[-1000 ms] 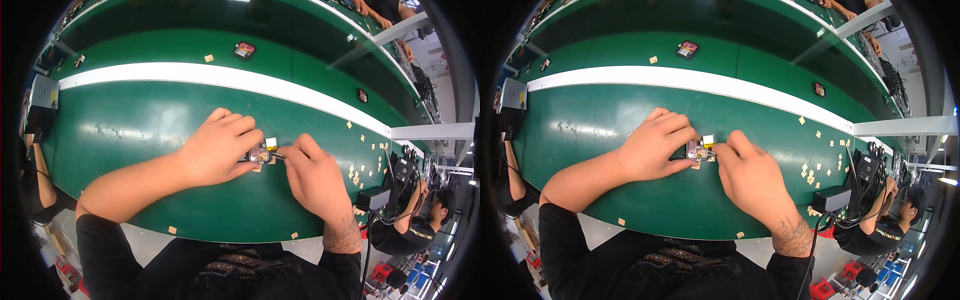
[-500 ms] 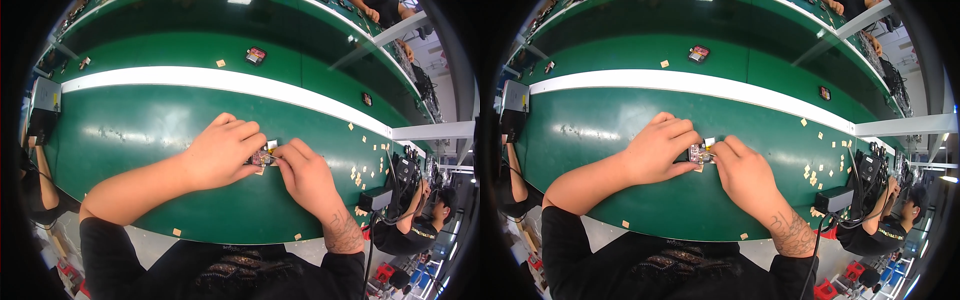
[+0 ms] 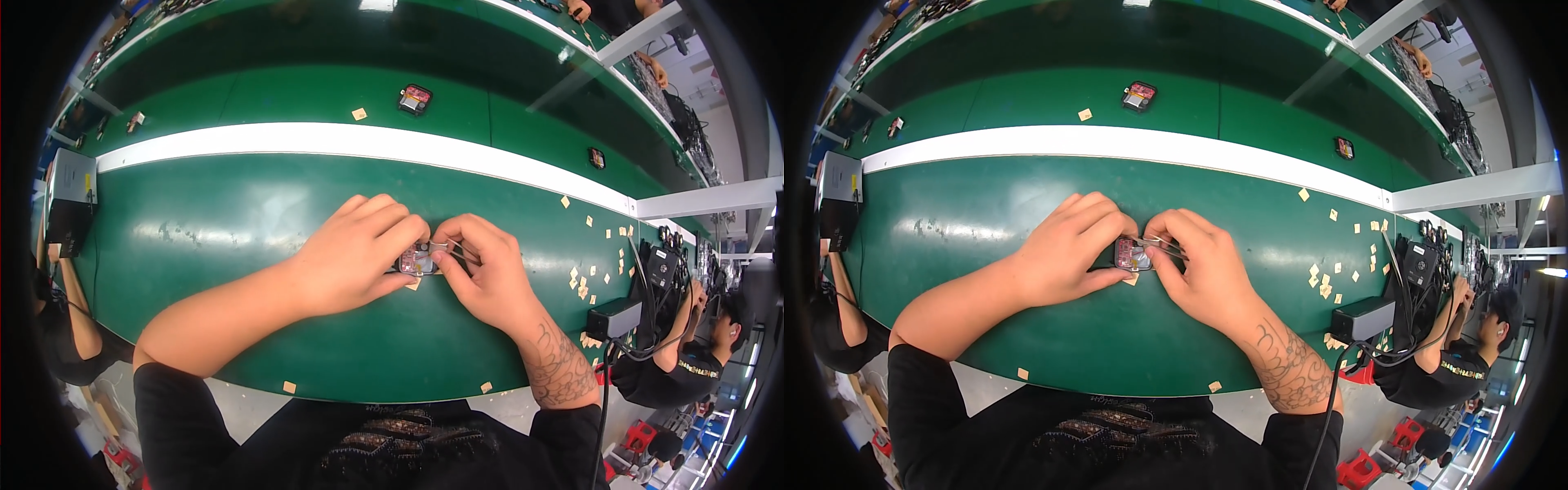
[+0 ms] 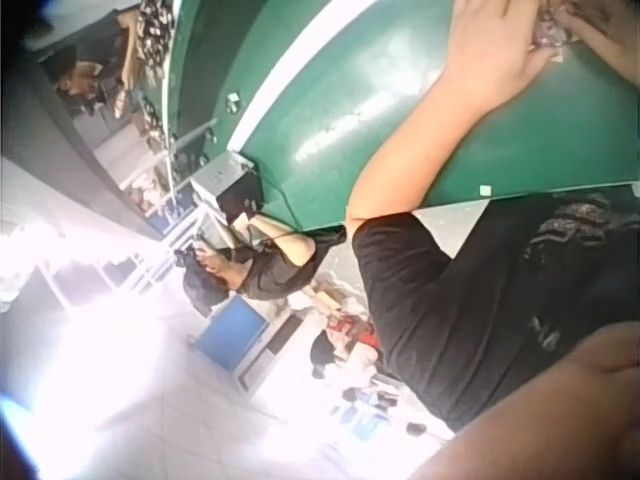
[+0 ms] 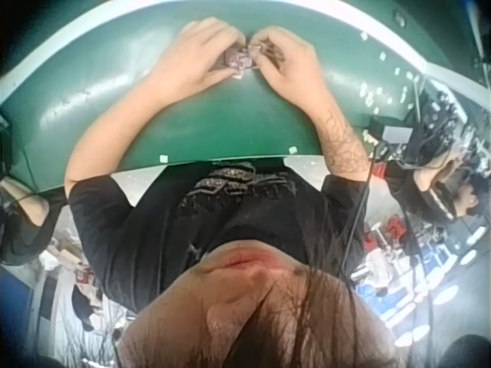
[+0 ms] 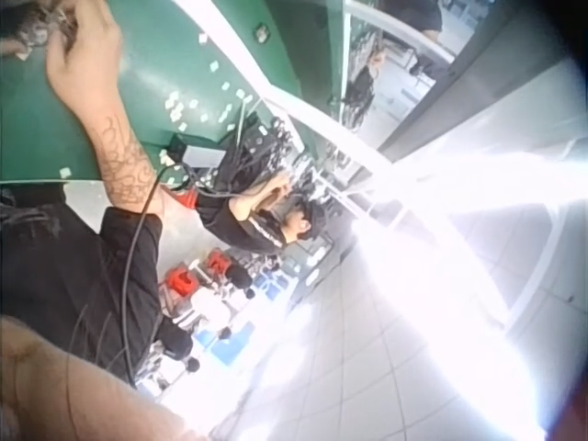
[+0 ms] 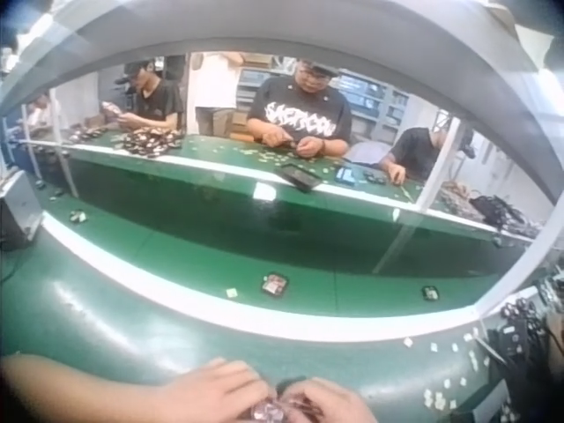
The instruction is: Assembling small electronic components at a factory workstation.
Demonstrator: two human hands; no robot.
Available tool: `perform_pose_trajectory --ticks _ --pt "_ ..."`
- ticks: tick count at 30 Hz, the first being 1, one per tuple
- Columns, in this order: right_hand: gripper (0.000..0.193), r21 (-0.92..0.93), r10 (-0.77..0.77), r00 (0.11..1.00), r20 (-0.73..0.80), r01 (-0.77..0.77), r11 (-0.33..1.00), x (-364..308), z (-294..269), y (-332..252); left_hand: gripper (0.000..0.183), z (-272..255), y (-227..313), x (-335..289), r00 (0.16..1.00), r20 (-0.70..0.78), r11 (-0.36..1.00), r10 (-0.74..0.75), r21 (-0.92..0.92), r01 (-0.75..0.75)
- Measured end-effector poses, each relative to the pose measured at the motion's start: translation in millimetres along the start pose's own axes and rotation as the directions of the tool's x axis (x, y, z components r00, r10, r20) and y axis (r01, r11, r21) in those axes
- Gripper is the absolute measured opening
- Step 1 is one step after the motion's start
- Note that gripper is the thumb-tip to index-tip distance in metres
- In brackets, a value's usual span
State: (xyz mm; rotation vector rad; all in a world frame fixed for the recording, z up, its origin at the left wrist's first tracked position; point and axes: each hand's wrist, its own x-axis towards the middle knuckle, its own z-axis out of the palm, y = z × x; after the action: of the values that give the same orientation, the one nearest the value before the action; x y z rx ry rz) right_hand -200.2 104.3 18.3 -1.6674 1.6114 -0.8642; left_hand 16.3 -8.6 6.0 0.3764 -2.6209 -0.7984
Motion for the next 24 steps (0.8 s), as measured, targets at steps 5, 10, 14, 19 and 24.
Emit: perform_pose_trajectory --ticks 5,10,14,19,24 --pt "0.027 0.052 -0.035 0.999 -0.012 0.035 0.998 2 0 3 0.035 0 -1 0 0.998 0.018 0.997 0.061 0.047 -0.061" --pt "0.024 0.098 -0.008 0.994 0.109 -0.003 0.995 2 -18 3 0.027 1 -2 -2 0.997 0.008 0.995 0.079 0.057 -0.079" --pt "0.024 0.068 -0.035 0.986 0.162 0.025 0.997 1 -22 11 0.026 -1 0 -2 0.995 0.045 0.986 0.091 0.137 -0.096" --pt "0.025 -0.055 -0.075 0.991 0.107 0.082 0.995 -3 -15 2 0.019 4 -1 -3 0.985 -0.035 0.966 0.166 0.206 -0.156" --pt "0.027 -0.189 -0.128 0.991 0.036 0.132 0.973 -6 -1 -7 0.025 3 -3 -4 0.989 -0.005 0.968 0.147 0.209 -0.142"
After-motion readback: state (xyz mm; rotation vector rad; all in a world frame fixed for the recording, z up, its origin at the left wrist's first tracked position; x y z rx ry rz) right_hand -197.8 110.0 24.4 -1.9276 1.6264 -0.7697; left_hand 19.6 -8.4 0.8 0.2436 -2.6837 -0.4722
